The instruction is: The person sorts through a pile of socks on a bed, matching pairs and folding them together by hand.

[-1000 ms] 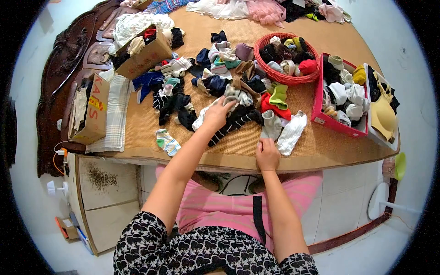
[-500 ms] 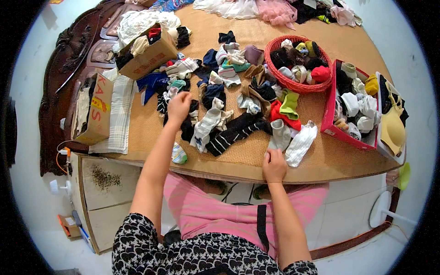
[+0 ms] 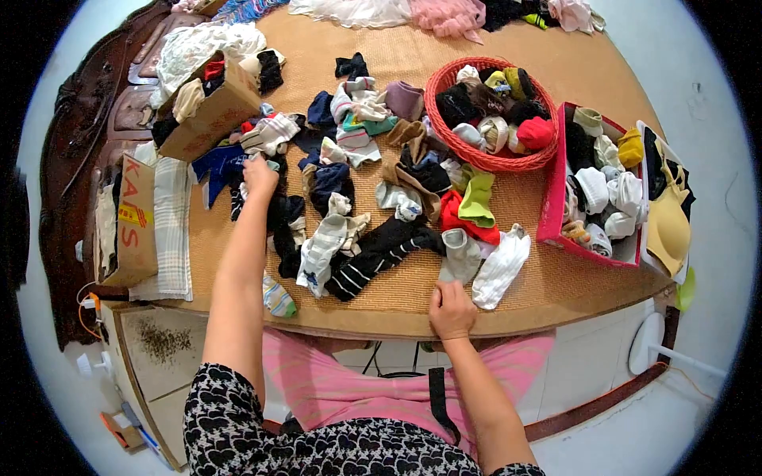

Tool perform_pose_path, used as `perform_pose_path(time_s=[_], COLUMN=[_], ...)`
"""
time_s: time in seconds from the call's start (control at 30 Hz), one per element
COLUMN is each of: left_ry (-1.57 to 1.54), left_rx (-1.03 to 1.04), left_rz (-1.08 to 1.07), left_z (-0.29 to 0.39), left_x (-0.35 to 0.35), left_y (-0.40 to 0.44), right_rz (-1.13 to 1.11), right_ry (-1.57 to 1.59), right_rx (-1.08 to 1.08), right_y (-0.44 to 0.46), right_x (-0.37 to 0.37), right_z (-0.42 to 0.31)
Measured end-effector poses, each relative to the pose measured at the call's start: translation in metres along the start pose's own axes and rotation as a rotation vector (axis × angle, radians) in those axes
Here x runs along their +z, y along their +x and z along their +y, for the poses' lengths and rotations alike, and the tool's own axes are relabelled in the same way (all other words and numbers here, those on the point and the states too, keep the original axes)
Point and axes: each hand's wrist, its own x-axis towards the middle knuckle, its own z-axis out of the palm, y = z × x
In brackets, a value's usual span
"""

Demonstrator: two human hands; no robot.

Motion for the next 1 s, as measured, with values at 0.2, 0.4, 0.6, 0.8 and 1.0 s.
perform_pose_path(time_s=[0.2, 0.4, 0.6, 0.8, 1.0], left_ry=[-0.584, -1.806, -1.742, -1.141, -1.118], left_rx=[0.304, 0.298, 0.145, 0.037, -0.121], left_rz=[0.078, -0.38, -0.617, -0.497, -0.492], left_z=[0.01, 0.074, 0.108, 0.144, 0.175], left_x=[0.005, -0.067, -0.069, -0.019, 0.011], left_y=[0.016, -0.055, -0.088, -0.062, -0.026], right_rz=[0.004, 0.025, 0.046, 0.036, 0.034], right_ry=[-0.005, 0.032, 0.049, 0.02, -0.002], right_rx=[-0.003, -0.001, -0.004, 0.009, -0.01], right_y=[-0.001, 0.001, 0.0, -0.001, -0.002], right_x=[0.002, 0.0, -0.003, 0.0, 0.003], right_z=[0.004, 0.003, 0.003, 0.005, 0.005])
